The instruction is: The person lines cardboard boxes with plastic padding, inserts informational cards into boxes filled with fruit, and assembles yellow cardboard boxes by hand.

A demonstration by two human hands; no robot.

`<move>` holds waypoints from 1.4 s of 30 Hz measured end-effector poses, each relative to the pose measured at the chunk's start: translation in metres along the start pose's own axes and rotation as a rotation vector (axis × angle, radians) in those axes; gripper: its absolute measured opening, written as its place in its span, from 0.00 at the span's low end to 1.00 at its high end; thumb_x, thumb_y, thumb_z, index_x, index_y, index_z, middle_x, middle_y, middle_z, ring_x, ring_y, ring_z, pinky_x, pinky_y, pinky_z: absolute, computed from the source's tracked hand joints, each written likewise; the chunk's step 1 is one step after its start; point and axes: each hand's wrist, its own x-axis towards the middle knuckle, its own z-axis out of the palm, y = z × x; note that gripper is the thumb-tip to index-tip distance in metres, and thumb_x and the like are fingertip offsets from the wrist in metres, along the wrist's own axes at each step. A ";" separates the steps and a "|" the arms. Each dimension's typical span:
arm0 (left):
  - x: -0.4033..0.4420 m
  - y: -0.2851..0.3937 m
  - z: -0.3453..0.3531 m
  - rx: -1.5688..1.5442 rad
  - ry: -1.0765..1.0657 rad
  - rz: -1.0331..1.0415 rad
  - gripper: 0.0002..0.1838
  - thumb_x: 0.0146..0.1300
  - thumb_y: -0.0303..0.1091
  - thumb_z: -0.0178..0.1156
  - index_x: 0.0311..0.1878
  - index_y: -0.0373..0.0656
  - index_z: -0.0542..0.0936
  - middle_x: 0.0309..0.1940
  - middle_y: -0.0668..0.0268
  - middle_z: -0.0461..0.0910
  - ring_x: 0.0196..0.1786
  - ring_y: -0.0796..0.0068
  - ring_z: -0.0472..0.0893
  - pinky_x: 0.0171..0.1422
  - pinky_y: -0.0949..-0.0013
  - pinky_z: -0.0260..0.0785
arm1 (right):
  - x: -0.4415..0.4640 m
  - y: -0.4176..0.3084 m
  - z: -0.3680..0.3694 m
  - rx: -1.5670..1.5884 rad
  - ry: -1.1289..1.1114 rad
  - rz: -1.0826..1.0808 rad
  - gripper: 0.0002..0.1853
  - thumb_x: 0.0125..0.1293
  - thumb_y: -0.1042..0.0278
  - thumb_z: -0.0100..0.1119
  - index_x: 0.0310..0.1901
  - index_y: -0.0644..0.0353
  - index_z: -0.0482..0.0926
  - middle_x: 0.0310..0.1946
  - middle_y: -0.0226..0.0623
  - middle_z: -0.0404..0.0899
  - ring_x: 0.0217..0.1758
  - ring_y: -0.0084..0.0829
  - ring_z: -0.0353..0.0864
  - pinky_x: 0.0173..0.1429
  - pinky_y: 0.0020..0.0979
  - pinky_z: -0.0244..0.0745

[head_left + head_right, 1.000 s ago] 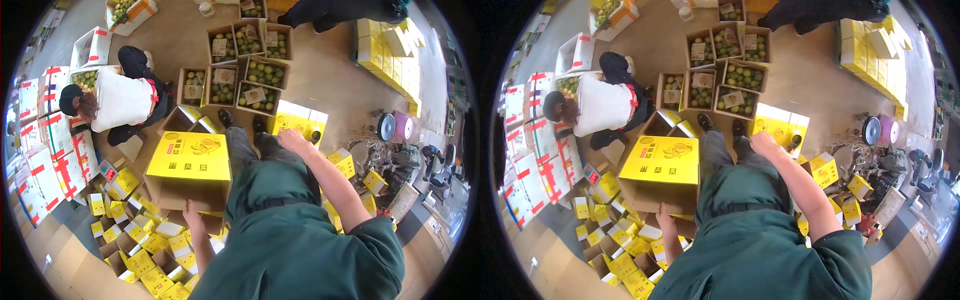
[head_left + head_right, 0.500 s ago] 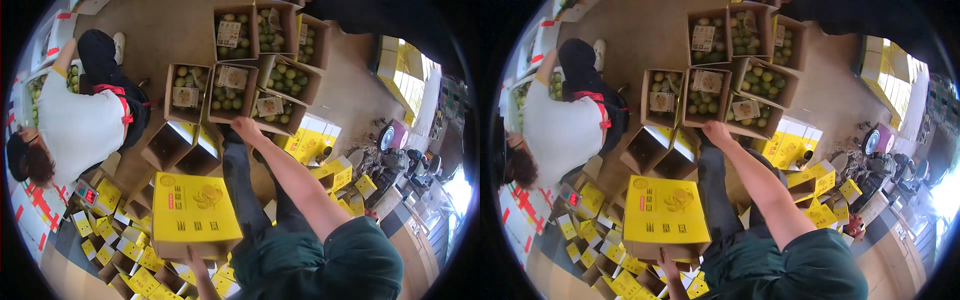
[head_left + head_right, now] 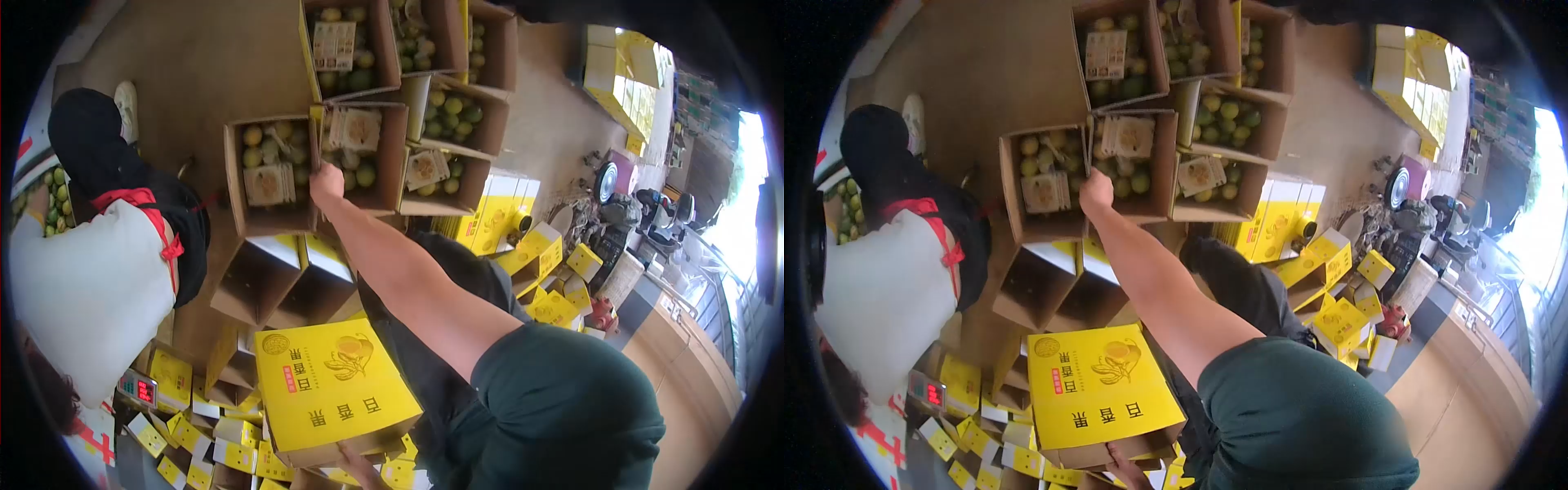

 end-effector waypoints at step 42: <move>0.069 0.105 0.086 0.953 -0.045 0.613 0.32 0.75 0.49 0.39 0.70 0.31 0.63 0.50 0.42 0.77 0.41 0.60 0.78 0.40 0.61 0.72 | 0.238 0.354 -0.630 -0.290 0.243 -0.021 0.14 0.58 0.63 0.60 0.39 0.65 0.83 0.31 0.53 0.83 0.39 0.47 0.85 0.44 0.40 0.78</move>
